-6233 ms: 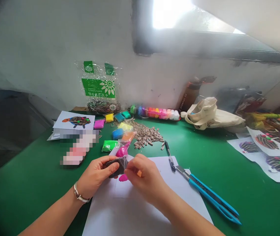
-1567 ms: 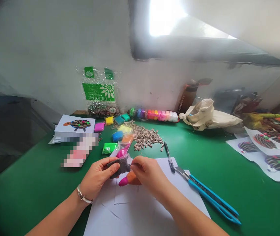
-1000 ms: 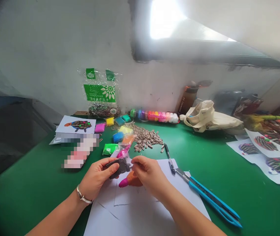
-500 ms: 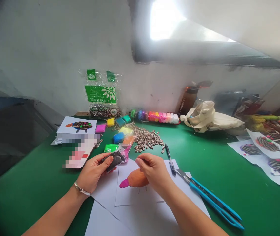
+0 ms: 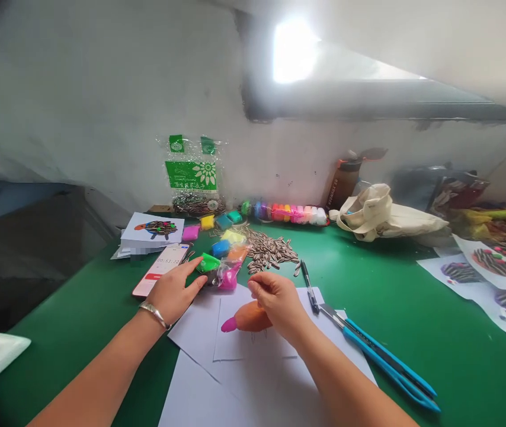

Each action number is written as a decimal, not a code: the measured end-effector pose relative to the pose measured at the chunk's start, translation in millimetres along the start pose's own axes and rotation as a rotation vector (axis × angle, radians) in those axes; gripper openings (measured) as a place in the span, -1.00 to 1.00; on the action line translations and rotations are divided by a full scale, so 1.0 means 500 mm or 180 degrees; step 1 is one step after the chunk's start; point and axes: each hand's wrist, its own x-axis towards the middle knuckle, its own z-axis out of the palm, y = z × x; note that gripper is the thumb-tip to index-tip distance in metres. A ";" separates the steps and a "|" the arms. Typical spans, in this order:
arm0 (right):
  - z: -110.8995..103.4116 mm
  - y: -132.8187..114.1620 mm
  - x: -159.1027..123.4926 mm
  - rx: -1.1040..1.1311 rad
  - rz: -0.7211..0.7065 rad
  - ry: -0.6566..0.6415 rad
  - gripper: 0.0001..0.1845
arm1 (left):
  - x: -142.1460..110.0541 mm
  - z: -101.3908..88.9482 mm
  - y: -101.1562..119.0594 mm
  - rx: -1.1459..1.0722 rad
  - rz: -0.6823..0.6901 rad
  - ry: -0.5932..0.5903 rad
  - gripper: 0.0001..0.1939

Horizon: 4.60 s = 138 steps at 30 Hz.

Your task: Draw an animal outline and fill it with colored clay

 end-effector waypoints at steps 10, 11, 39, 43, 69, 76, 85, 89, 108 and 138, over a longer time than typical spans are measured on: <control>0.013 -0.015 -0.032 -0.0688 -0.1006 0.0099 -0.84 | -0.074 0.067 0.084 -0.2168 -0.1114 -0.1244 -0.51; 0.015 -0.019 -0.036 -0.0916 -0.1255 0.0072 -0.83 | -0.073 0.073 0.082 -0.2332 -0.1214 -0.1385 -0.51; 0.030 0.007 -0.037 -0.0810 -0.0960 -0.0423 -0.75 | -0.065 0.089 0.017 -0.2889 -0.1415 -0.2117 -0.58; 0.033 0.016 -0.036 -0.0901 -0.0934 -0.0348 -0.74 | -0.065 0.091 0.019 -0.2933 -0.1385 -0.2009 -0.56; 0.036 0.001 -0.031 -0.0949 -0.1033 -0.0204 -0.81 | -0.060 0.095 0.018 -0.2686 -0.1453 -0.2053 -0.53; 0.037 -0.001 -0.031 -0.1161 -0.1123 -0.0159 -0.79 | -0.061 0.092 0.021 -0.2692 -0.1464 -0.2082 -0.58; 0.039 -0.001 -0.032 -0.1042 -0.1018 -0.0182 -0.82 | -0.061 0.093 0.020 -0.2764 -0.1443 -0.2078 -0.59; 0.038 -0.001 -0.032 -0.1088 -0.0984 -0.0198 -0.81 | -0.063 0.092 0.020 -0.2747 -0.1519 -0.2039 -0.59; 0.039 -0.004 -0.033 -0.1022 -0.0881 -0.0198 -0.82 | -0.062 0.092 0.020 -0.2612 -0.1536 -0.1993 -0.56; 0.036 0.000 -0.033 -0.1352 -0.1094 -0.0137 -0.83 | -0.064 0.100 0.020 -0.2626 -0.1522 -0.1904 -0.57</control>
